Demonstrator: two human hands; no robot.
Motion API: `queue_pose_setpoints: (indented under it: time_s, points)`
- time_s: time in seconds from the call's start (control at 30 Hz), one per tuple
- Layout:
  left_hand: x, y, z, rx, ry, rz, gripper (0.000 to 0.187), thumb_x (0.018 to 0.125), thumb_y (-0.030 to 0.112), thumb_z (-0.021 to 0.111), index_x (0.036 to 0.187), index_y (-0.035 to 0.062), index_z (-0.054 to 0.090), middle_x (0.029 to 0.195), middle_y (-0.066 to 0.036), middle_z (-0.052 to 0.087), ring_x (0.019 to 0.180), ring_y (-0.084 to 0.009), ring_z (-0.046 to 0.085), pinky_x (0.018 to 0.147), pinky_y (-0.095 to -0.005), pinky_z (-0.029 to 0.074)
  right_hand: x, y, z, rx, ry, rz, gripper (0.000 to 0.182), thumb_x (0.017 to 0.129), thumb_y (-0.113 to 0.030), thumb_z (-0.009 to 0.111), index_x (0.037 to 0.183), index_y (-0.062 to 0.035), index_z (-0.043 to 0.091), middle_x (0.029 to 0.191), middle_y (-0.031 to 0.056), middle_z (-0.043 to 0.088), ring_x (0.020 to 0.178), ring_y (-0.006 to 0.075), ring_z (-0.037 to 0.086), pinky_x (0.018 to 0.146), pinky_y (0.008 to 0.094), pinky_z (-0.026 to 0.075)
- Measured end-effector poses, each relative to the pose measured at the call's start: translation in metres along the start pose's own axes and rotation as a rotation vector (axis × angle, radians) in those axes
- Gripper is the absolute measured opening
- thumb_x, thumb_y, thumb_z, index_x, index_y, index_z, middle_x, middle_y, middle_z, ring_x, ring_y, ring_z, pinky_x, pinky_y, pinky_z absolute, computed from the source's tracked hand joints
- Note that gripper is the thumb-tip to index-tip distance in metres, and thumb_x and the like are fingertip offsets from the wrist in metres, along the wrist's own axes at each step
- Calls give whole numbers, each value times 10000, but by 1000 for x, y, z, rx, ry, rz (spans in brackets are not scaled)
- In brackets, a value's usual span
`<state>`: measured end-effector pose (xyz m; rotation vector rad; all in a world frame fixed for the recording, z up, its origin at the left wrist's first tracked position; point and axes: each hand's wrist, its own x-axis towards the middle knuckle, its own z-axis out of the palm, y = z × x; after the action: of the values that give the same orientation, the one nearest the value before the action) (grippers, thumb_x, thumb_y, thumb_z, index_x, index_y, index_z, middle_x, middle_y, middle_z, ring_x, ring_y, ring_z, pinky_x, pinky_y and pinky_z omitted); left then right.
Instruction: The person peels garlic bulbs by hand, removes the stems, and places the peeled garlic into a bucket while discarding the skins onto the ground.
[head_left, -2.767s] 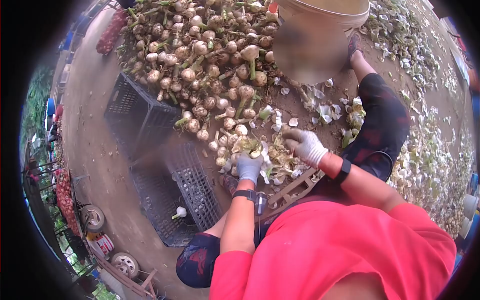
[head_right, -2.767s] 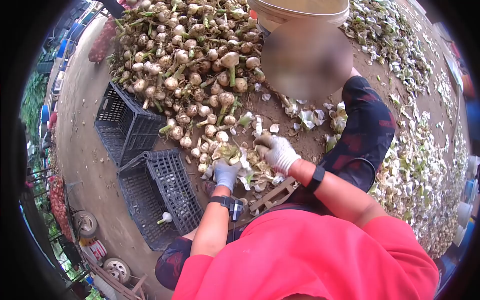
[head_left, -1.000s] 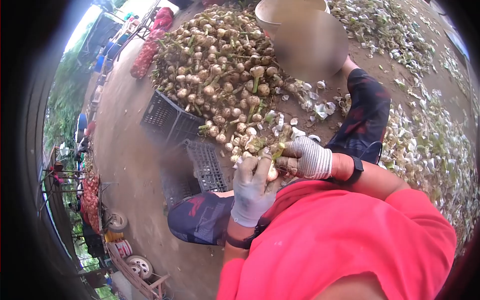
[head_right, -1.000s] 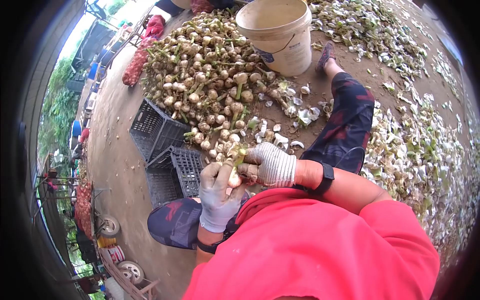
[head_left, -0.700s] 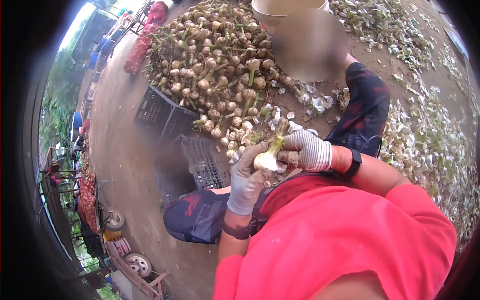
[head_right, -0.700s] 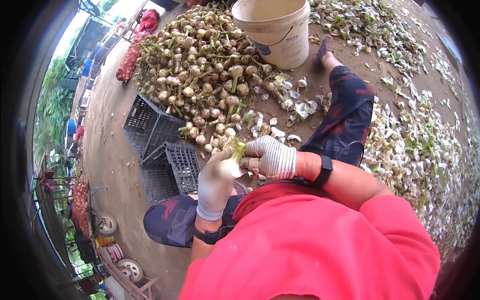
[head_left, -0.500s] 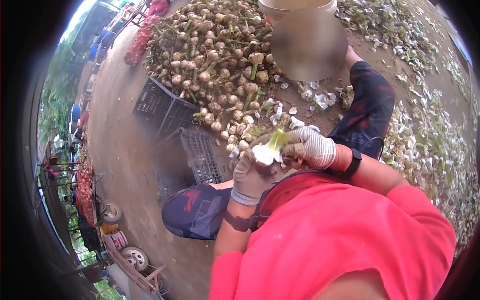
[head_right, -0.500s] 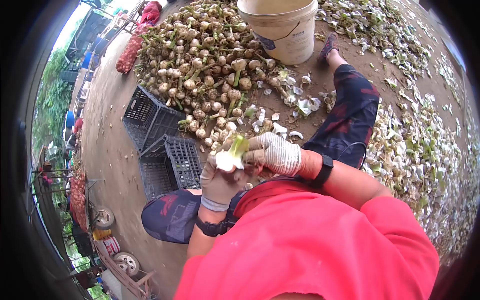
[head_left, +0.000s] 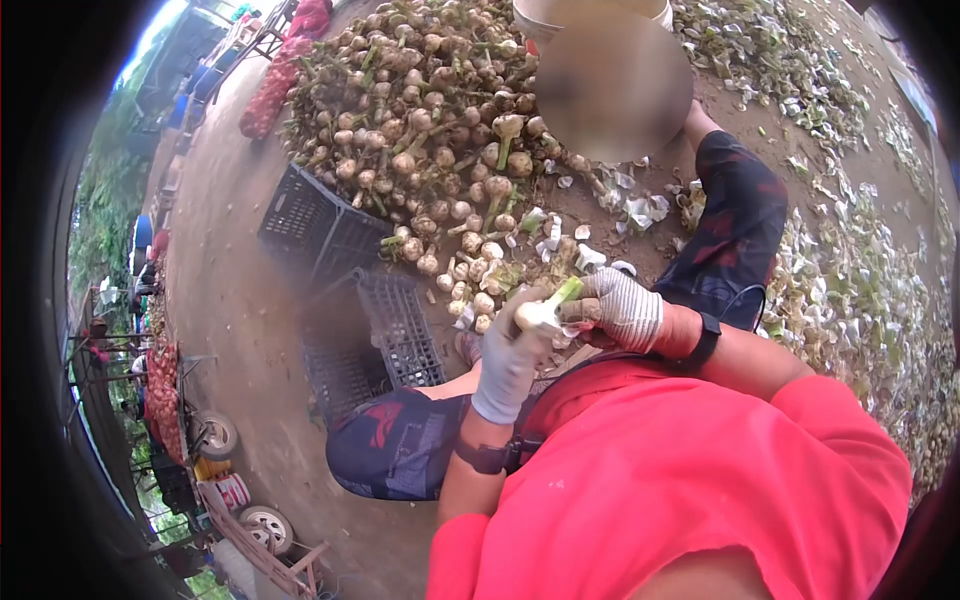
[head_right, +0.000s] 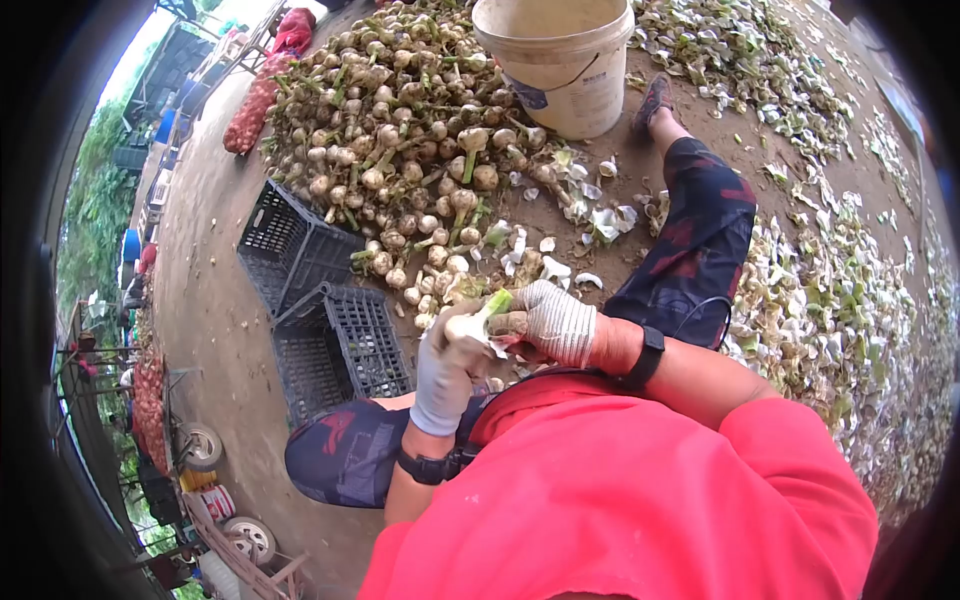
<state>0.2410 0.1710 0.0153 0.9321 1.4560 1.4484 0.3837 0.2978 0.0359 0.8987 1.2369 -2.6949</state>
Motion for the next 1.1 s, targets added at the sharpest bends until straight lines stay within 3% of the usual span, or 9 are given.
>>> queue_pose_setpoints:
  time_s: [0.2, 0.33, 0.43, 0.57, 0.77, 0.87, 0.97, 1.03, 1.1]
  points:
    - [6, 2, -5, -1088, -265, -648, 412, 965, 335, 399, 1169, -4, 517, 873, -84, 634, 638, -109, 573, 554, -210, 496, 1, 19, 0, 26, -170, -179, 175, 915, -134, 560, 1018, -15, 637, 733, 13, 618, 596, 60, 530, 511, 202, 429]
    - [-3, 13, 6, -531, -14, -434, 439, 916, 396, 494, 1113, 8, 548, 834, -84, 613, 720, -150, 587, 620, -286, 496, -2, 31, -13, 34, -305, -165, 235, 912, -163, 557, 1055, 17, 607, 720, 20, 588, 554, 63, 497, 434, 194, 393]
    - [4, -28, 0, 729, -89, 598, 279, 788, 21, 579, 1067, 39, 586, 851, -78, 614, 730, -164, 601, 630, -292, 494, -12, 22, -7, 382, -508, -69, 343, 862, -246, 645, 1067, 23, 587, 708, 26, 572, 499, 54, 459, 384, 186, 344]
    - [-2, 24, 7, 4, 359, -154, 499, 975, 435, 330, 1030, 23, 604, 792, -28, 572, 701, -104, 566, 599, -228, 417, -11, 12, 1, 188, -317, -95, 329, 860, -240, 654, 1045, 26, 602, 708, 21, 579, 520, 48, 467, 395, 177, 338]
    - [8, -1, -2, 215, 227, 127, 291, 948, 267, 509, 1003, 4, 620, 806, -27, 580, 696, -65, 526, 625, -201, 408, -4, -3, 26, -1291, 35, -481, 97, 792, -108, 613, 883, -80, 634, 658, 133, 611, 600, 262, 634, 557, 381, 494]
    - [4, 5, -10, 375, 211, 162, 185, 904, 178, 575, 934, 4, 632, 816, -40, 600, 692, -96, 547, 628, -226, 450, -8, -21, 4, -1233, 161, -614, 70, 780, -102, 595, 830, -88, 643, 626, 107, 609, 568, 255, 628, 550, 362, 500]
    - [-10, 4, -29, -757, 81, -145, 258, 885, 294, 581, 977, 54, 569, 925, -69, 608, 657, -148, 567, 477, -256, 425, -2, -18, -32, -840, 320, -424, 123, 815, -94, 557, 874, -61, 659, 583, 55, 588, 521, 159, 599, 487, 289, 476]
    - [-11, -29, -43, -216, 133, 16, 296, 881, 329, 575, 1004, 60, 555, 931, -72, 601, 627, -147, 545, 449, -254, 398, -39, -33, -35, -556, -109, -297, 95, 890, -44, 516, 901, -26, 608, 730, 17, 625, 595, 78, 557, 517, 219, 458]
    - [1, -12, -35, -1019, 151, -146, 276, 895, 327, 542, 969, 62, 568, 874, -78, 602, 556, -149, 476, 424, -255, 362, -51, -32, -42, -364, -400, -358, 107, 912, -88, 523, 917, -29, 612, 738, 16, 623, 604, 76, 555, 538, 227, 466]
